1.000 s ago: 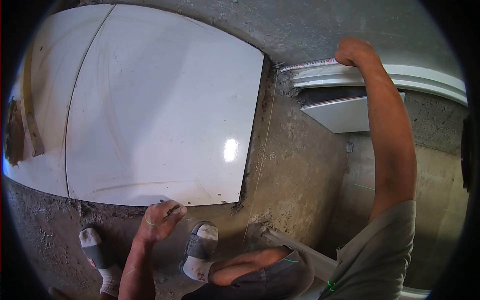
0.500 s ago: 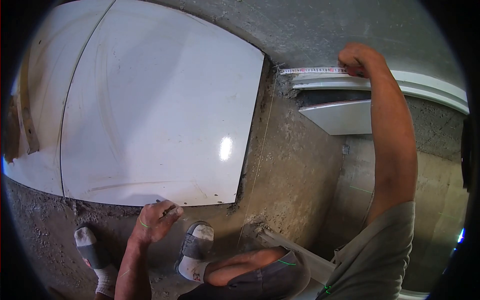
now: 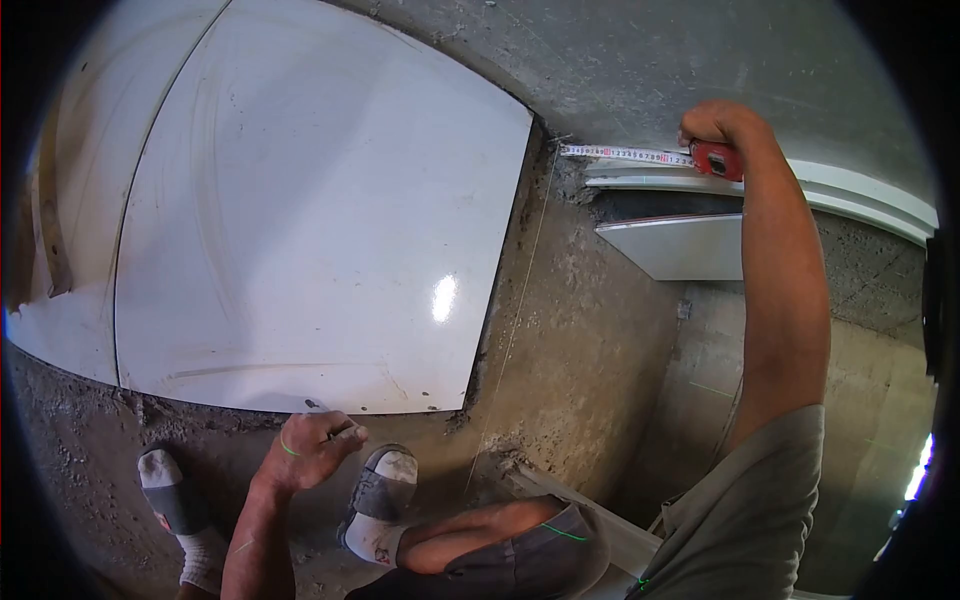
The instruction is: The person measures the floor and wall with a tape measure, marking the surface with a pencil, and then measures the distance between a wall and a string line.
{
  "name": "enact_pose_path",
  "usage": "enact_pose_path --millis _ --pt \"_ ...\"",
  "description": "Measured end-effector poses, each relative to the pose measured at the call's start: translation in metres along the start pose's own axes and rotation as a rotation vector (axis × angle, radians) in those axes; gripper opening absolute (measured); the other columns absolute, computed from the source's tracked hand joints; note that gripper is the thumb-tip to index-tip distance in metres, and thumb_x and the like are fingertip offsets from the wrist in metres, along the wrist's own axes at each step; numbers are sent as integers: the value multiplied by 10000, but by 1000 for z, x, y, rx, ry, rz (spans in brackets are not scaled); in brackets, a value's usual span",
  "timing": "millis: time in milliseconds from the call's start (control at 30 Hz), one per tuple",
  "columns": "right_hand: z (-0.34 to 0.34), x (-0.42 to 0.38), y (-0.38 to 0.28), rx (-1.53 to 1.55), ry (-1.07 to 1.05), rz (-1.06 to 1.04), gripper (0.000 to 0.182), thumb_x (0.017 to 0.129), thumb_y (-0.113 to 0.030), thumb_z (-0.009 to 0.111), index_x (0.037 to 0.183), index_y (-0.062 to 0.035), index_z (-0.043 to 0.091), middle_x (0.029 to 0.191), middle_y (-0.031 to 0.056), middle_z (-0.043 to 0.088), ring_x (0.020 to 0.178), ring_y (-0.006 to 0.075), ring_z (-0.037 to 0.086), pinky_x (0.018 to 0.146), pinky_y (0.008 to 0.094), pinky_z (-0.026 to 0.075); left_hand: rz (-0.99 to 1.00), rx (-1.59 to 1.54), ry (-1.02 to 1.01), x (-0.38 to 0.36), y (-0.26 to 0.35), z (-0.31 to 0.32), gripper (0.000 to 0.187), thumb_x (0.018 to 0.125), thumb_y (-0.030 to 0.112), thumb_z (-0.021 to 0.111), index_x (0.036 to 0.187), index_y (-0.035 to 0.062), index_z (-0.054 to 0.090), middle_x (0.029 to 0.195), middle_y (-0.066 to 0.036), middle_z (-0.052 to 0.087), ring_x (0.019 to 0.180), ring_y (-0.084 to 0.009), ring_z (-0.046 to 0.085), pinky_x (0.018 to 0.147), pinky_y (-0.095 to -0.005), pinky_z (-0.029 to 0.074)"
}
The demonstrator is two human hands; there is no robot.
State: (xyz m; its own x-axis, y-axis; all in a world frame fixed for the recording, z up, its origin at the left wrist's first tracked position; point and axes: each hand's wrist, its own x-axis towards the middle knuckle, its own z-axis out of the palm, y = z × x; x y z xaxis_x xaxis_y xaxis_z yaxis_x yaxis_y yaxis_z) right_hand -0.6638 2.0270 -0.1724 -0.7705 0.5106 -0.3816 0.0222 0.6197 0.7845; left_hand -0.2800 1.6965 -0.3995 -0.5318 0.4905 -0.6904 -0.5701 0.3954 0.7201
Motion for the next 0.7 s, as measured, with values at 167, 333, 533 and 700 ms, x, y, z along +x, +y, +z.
enact_pose_path --millis 167,333,533,700 --pt "-4 0 -3 -8 -22 -18 399 726 -318 663 1061 -105 710 1185 155 644 1027 303 626 877 422 466 -25 1 -52 1 -3 3 310 876 324 633 866 20 694 757 -172 658 706 -299 642 697 -395 493" --pt "-6 6 0 23 -18 -29 384 716 -309 664 1038 -105 715 1138 153 663 975 287 640 851 415 475 -98 88 -243 5 -14 12 408 887 420 591 866 23 686 800 -188 654 766 -325 635 724 -417 484" --pt "-6 9 -2 -3 1 -13 381 740 -309 659 1045 -86 712 1100 174 669 963 298 641 849 406 470 41 202 -360 9 -51 44 452 881 484 560 874 54 699 850 -183 670 846 -344 650 780 -442 491" --pt "-7 12 -3 19 -15 59 405 753 -330 661 1065 -74 704 1131 178 659 975 302 639 857 414 467 -80 241 -472 12 -65 53 497 873 530 534 872 65 707 891 -171 691 882 -326 663 808 -425 503"
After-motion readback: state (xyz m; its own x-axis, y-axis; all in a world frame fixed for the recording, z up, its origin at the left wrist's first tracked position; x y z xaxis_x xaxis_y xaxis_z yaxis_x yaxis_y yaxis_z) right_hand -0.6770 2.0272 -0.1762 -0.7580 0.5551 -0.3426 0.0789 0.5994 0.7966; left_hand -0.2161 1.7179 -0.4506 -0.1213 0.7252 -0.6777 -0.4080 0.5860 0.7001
